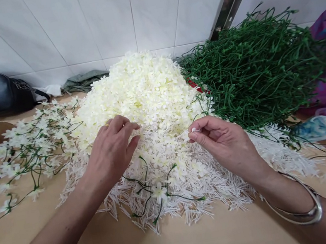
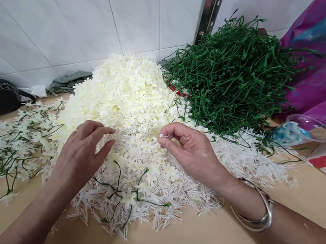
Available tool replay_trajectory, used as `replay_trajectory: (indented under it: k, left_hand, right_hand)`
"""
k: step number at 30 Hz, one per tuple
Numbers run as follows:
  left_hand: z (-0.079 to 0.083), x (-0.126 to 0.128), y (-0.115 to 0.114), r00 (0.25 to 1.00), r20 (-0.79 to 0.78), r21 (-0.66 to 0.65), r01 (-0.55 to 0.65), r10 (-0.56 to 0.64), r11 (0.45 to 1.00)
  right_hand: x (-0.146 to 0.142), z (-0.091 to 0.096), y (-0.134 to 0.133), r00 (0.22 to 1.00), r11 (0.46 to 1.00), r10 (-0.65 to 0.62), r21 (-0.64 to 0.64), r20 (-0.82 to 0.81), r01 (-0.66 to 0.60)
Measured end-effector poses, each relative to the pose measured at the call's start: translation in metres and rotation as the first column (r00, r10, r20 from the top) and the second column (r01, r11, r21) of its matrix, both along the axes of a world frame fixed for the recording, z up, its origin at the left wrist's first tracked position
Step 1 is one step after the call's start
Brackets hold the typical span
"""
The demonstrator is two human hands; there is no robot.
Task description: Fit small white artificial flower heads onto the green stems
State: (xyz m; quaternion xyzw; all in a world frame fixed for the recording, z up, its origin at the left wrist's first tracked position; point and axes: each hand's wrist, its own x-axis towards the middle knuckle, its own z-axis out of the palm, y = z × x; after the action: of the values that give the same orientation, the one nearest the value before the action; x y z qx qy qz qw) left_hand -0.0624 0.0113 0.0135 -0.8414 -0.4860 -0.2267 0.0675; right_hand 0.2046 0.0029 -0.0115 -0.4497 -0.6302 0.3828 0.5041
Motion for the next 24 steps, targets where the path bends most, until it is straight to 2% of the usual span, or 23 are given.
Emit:
replay_trajectory:
  k: [3, 6, 9, 12, 14, 17, 21, 24]
  left_hand:
    - [0.008, 0.0, -0.013, 0.998, 0.033, -0.013, -0.05, 0.05, 0.999]
    - [0.013, -0.001, -0.037, 0.992, -0.042, -0.13, -0.121, 0.116, 0.984]
    - [0.005, 0.004, -0.054, 0.99, -0.081, -0.222, -0.127, 0.112, 0.967]
    - [-0.01, 0.012, -0.057, 0.988, -0.039, -0.295, -0.154, 0.149, 0.943]
    - [-0.015, 0.013, -0.053, 0.982, 0.038, -0.368, -0.158, 0.184, 0.916]
    - [-0.01, 0.007, -0.047, 0.942, 0.236, -0.467, -0.106, 0.239, 0.878]
    - [0.011, 0.002, -0.043, 0.792, 0.519, -0.475, -0.045, 0.322, 0.879]
    - [0.018, 0.016, -0.041, 0.703, 0.633, -0.521, 0.078, 0.324, 0.85]
  right_hand:
    - [0.001, -0.003, 0.002, 1.0, 1.0, 0.006, -0.022, -0.01, -0.006]
    - [0.001, -0.005, 0.004, 1.0, 0.999, 0.011, -0.044, -0.018, -0.012]
    - [0.001, -0.005, 0.003, 0.999, 0.998, 0.02, -0.061, -0.03, -0.022]
    - [0.0, -0.004, 0.002, 0.999, 0.997, 0.02, -0.07, -0.037, -0.023]
    - [-0.001, -0.003, 0.0, 0.999, 0.998, 0.022, -0.062, -0.027, -0.023]
    - [0.0, 0.0, -0.001, 0.999, 0.999, 0.029, -0.046, -0.015, -0.03]
    - [0.0, 0.002, 0.0, 0.997, 0.998, 0.043, -0.044, -0.064, -0.046]
    - [0.001, 0.001, 0.003, 0.991, 0.998, 0.034, -0.05, -0.128, -0.04]
